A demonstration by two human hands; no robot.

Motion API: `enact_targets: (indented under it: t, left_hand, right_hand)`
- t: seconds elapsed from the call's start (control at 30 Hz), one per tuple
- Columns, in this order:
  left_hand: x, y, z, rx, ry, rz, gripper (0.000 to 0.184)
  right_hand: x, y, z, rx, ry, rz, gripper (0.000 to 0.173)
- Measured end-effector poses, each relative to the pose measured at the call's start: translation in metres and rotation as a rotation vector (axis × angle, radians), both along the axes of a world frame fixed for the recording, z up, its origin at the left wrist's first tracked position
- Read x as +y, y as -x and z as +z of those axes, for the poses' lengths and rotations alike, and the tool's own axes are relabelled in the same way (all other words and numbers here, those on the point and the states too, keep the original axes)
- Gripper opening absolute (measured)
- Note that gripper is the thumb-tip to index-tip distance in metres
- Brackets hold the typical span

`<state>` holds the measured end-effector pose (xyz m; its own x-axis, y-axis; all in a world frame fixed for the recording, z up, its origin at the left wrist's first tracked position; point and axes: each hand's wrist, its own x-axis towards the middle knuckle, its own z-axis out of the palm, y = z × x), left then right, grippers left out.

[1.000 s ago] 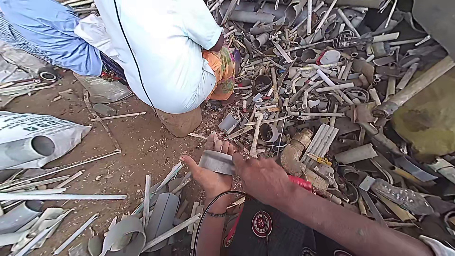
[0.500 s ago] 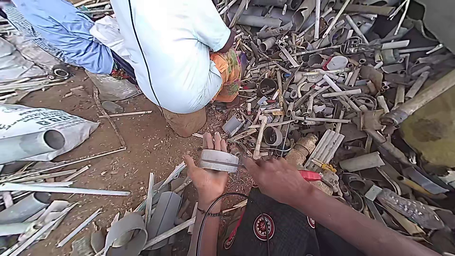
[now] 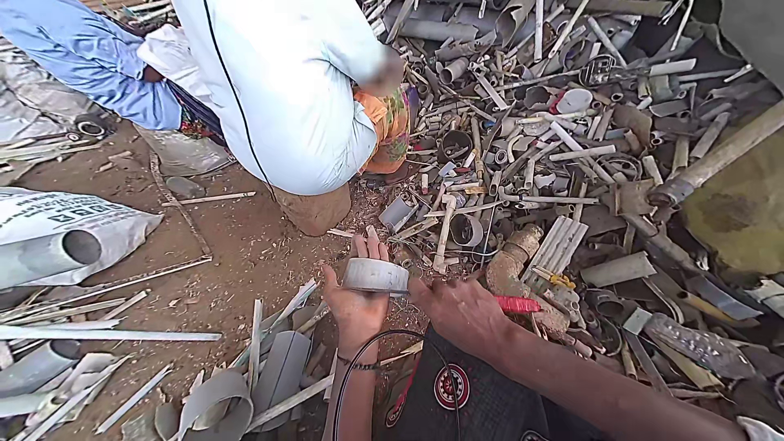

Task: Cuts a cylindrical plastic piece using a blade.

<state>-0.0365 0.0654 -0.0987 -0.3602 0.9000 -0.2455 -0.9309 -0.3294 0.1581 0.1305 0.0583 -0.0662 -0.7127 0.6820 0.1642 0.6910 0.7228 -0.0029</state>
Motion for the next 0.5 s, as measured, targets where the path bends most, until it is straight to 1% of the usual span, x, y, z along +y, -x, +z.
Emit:
enact_targets:
  t: [0.1,0.13,0.2,0.23,0.3,0.37,0.4,0.47,0.5]
  left_hand:
    - [0.000,-0.001,0.003,0.025,-0.006,0.023,0.075]
    - [0.000,-0.001,0.004,0.023,-0.007,0.019,0.075]
    - [-0.001,-0.001,0.005,0.017,0.010,0.006,0.076]
    - [-0.002,-0.002,0.006,0.023,0.033,0.006,0.077]
    - [-0.003,-0.004,0.011,0.033,0.081,-0.015,0.078]
    - [-0.004,-0.006,0.013,0.070,0.102,-0.060,0.079]
    - [-0.004,-0.007,0.014,0.093,0.111,-0.087,0.080]
    - [-0.005,-0.007,0.018,0.144,0.103,-0.121,0.079]
    - [-0.005,-0.008,0.021,0.183,0.107,-0.110,0.078]
  right_hand:
    - [0.005,-0.003,-0.001,0.022,0.012,0.046,0.024]
    - [0.004,-0.004,0.000,0.059,-0.026,0.083,0.025]
    - [0.004,-0.004,-0.001,0.141,-0.155,0.125,0.020]
    - [0.004,-0.003,0.000,0.130,-0.178,0.116,0.018]
    - [0.008,-0.004,0.000,0.092,-0.159,0.030,0.017]
    - [0.017,-0.008,0.006,0.022,-0.054,-0.094,0.023]
    - [0.022,-0.012,0.007,0.003,-0.053,-0.111,0.024]
    - [0.023,-0.017,0.007,0.074,-0.134,-0.084,0.024]
    - [0.019,-0.016,0.010,0.146,-0.123,-0.076,0.029]
